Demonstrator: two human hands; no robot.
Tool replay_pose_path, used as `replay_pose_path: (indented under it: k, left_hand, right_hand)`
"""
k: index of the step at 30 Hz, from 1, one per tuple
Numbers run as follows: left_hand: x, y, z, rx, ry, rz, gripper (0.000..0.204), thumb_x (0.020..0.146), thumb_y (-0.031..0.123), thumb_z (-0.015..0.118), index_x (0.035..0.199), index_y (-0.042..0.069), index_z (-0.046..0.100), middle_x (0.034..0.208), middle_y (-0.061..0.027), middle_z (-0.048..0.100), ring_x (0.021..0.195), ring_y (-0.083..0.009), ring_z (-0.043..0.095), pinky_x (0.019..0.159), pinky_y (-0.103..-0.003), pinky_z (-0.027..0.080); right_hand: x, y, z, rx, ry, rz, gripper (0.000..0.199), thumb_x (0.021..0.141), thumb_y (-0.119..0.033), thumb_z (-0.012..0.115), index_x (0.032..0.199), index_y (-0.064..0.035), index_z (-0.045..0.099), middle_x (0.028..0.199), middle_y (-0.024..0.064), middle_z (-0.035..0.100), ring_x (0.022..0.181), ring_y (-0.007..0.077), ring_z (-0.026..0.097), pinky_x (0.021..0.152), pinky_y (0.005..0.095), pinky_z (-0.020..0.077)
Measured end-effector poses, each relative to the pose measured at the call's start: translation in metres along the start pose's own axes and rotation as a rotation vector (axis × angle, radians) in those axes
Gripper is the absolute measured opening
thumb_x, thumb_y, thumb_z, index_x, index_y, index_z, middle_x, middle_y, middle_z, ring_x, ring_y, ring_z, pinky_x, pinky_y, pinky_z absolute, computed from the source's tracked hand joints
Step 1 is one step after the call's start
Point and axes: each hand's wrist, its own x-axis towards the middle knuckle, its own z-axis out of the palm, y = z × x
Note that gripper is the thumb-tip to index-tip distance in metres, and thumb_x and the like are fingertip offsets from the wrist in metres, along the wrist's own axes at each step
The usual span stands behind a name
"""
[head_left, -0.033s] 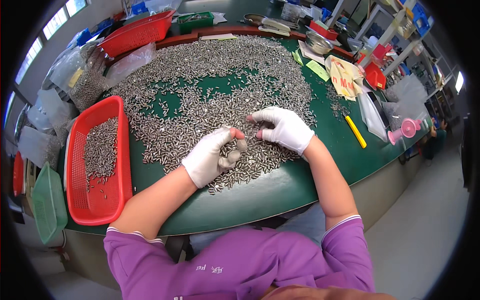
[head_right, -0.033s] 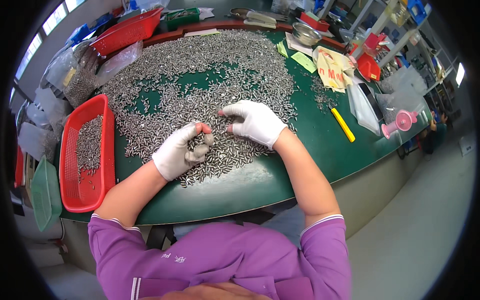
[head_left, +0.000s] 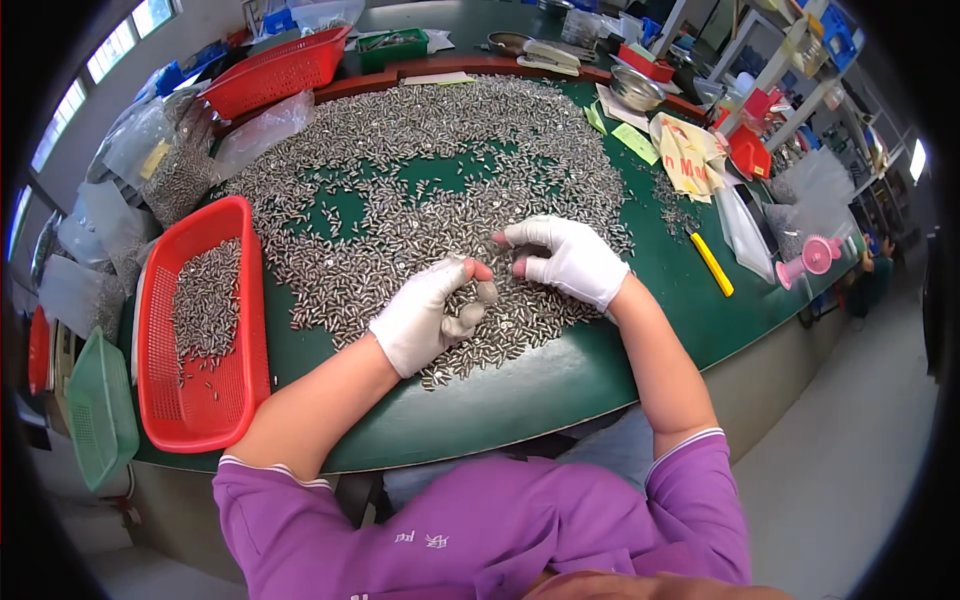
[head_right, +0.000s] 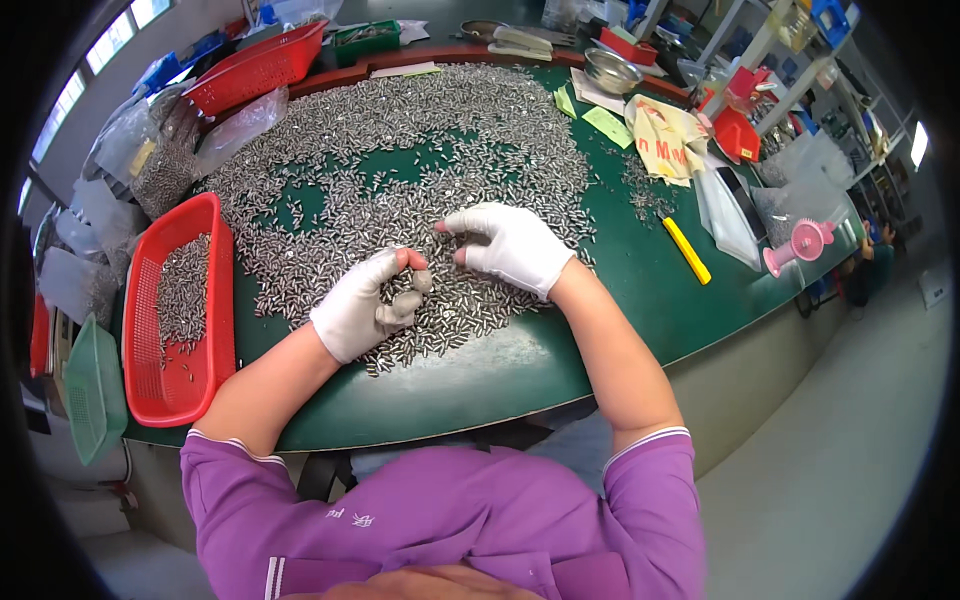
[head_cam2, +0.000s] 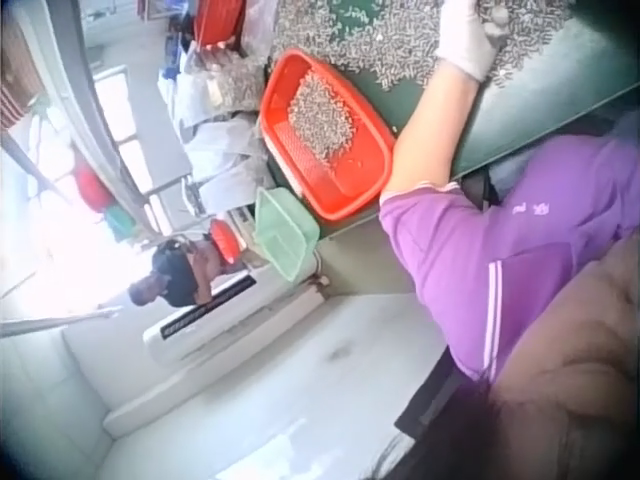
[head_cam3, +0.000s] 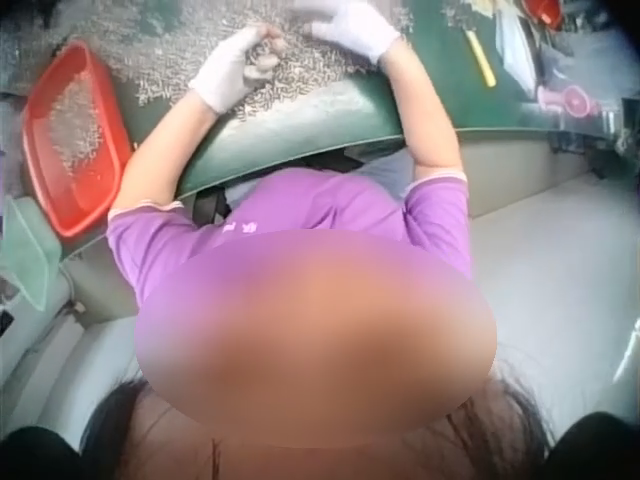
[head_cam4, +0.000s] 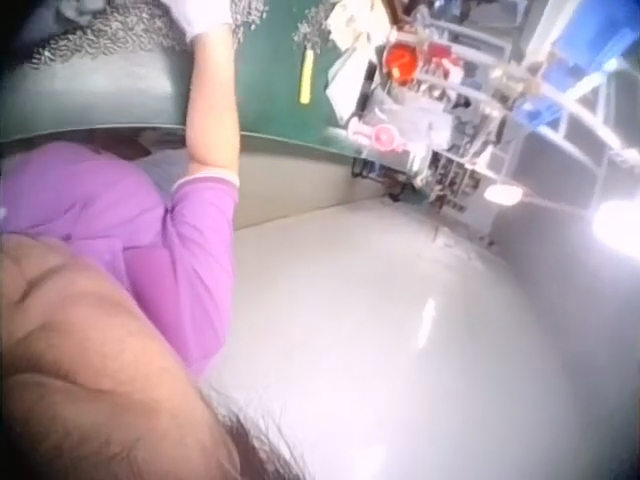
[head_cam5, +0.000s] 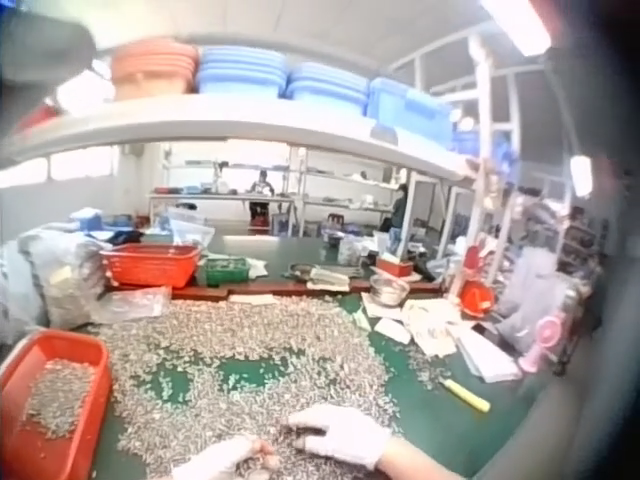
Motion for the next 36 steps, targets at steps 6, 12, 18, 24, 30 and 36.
replay_pose_path:
  k: [6,12,18,24,30,36]
  left_hand:
    - [0.005,-0.002,-0.003,0.0,-0.067,0.016,0.017,0.1,0.029,0.052,0.104,0.013,0.055,0.091,-0.0011,0.061,0.065,-0.0067,0.054,0.056,-0.02,0.044]
    - [0.003,0.0,0.003,0.037,-0.025,0.005,0.018,0.1,0.03,0.049,0.105,0.013,0.053,0.091,-0.0008,0.059,0.064,-0.0062,0.051,0.055,-0.02,0.042]
    - [0.004,-0.005,0.0,0.048,-0.053,-0.025,0.016,0.1,0.03,0.051,0.103,0.016,0.057,0.092,0.0017,0.061,0.067,-0.0061,0.056,0.057,-0.019,0.045]
    - [0.007,-0.007,0.0,0.053,-0.073,0.0,0.016,0.101,0.028,0.049,0.105,0.014,0.056,0.092,-0.0006,0.059,0.064,-0.0063,0.051,0.05,-0.016,0.04]
    - [0.012,-0.004,-0.004,-0.001,-0.101,0.028,0.021,0.1,0.03,0.051,0.105,0.011,0.054,0.091,-0.0027,0.059,0.064,-0.0072,0.049,0.049,-0.016,0.037]
    - [0.008,-0.004,0.001,-0.057,-0.097,0.06,0.023,0.101,0.03,0.048,0.107,0.009,0.056,0.091,-0.0039,0.059,0.064,-0.0086,0.05,0.056,-0.022,0.041]
  right_hand:
    - [0.055,0.038,-0.048,-0.043,0.262,0.203,0.044,0.084,-0.03,0.065,0.122,-0.0059,0.063,0.115,0.0167,0.067,0.103,0.0264,0.065,0.093,0.0327,0.0488]
    - [0.148,0.092,-0.054,-0.506,0.231,0.353,0.069,0.079,-0.05,0.066,0.135,-0.0119,0.055,0.135,0.0211,0.054,0.125,0.0352,0.052,0.106,0.04,0.0408]
    - [0.218,0.09,-0.034,-0.482,0.329,0.413,0.075,0.079,-0.055,0.064,0.142,-0.0178,0.047,0.149,0.0142,0.041,0.136,0.0315,0.041,0.111,0.0399,0.0357]
    - [0.237,0.067,-0.022,-0.525,0.095,0.523,0.066,0.078,-0.061,0.059,0.137,-0.0301,0.053,0.144,0.0103,0.048,0.131,0.0307,0.048,0.108,0.0439,0.0391]
    - [0.211,0.072,-0.007,-0.397,-0.007,0.205,0.061,0.081,-0.057,0.059,0.131,-0.0216,0.06,0.134,0.0172,0.057,0.124,0.0345,0.053,0.106,0.0401,0.04]
    - [0.167,0.054,0.014,-0.297,-0.108,-0.104,0.055,0.086,-0.048,0.058,0.131,-0.0156,0.059,0.134,0.0163,0.057,0.122,0.0345,0.054,0.105,0.0377,0.0405]
